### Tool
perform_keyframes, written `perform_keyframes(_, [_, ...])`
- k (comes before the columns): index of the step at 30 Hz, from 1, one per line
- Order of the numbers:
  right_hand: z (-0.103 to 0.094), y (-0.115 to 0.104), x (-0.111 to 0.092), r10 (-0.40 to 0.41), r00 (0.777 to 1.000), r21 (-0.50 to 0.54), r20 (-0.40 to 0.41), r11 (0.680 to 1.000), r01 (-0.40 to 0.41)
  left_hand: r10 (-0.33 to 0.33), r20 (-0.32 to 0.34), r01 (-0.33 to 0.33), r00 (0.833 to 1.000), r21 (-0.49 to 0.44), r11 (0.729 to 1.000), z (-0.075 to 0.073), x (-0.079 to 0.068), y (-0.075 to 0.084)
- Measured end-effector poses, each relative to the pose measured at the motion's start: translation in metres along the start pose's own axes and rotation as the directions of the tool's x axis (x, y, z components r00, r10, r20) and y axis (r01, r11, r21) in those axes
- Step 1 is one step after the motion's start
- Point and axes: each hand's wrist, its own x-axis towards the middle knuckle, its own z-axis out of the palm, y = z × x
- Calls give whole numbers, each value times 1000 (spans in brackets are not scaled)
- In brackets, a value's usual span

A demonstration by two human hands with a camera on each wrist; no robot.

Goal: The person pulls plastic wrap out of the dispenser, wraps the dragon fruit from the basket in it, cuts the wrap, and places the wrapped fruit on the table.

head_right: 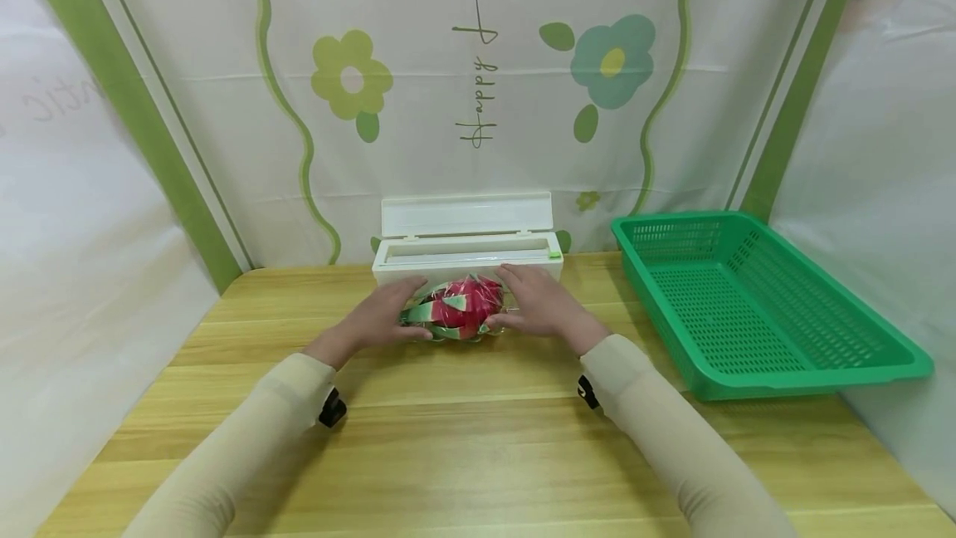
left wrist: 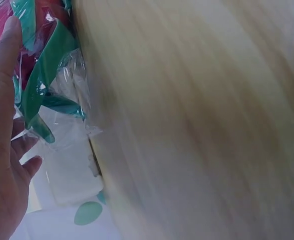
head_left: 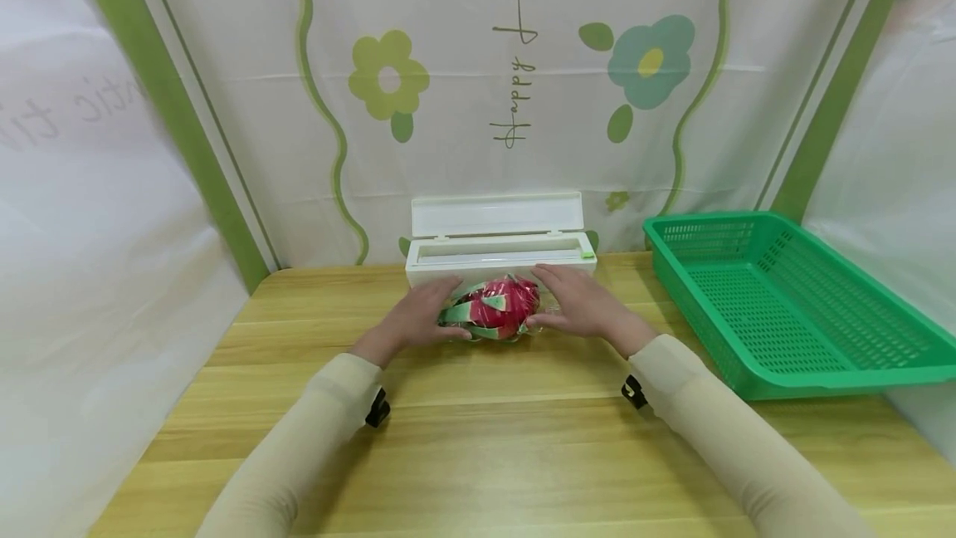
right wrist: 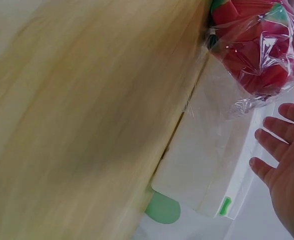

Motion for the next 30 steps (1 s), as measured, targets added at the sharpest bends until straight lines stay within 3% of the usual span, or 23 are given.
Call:
perform_keyframes(8, [9,4,8,79,994,115,75,989,-87,-11,17,11,1000,-6,1000,6,3,-1])
perform_keyframes(16, [15,13,7,45,995,215,86,975,-62,-30,16,31,999,-39,999,6,3,0])
perform_keyframes(24, [17,15,5,113,986,253,122,957,-141,-50,34,52,998,-68,996,5,0,0])
perform_keyframes(30, [17,14,5,114,985,334,132,930,-153,-67,56,72,996,-94,993,7,-1,0])
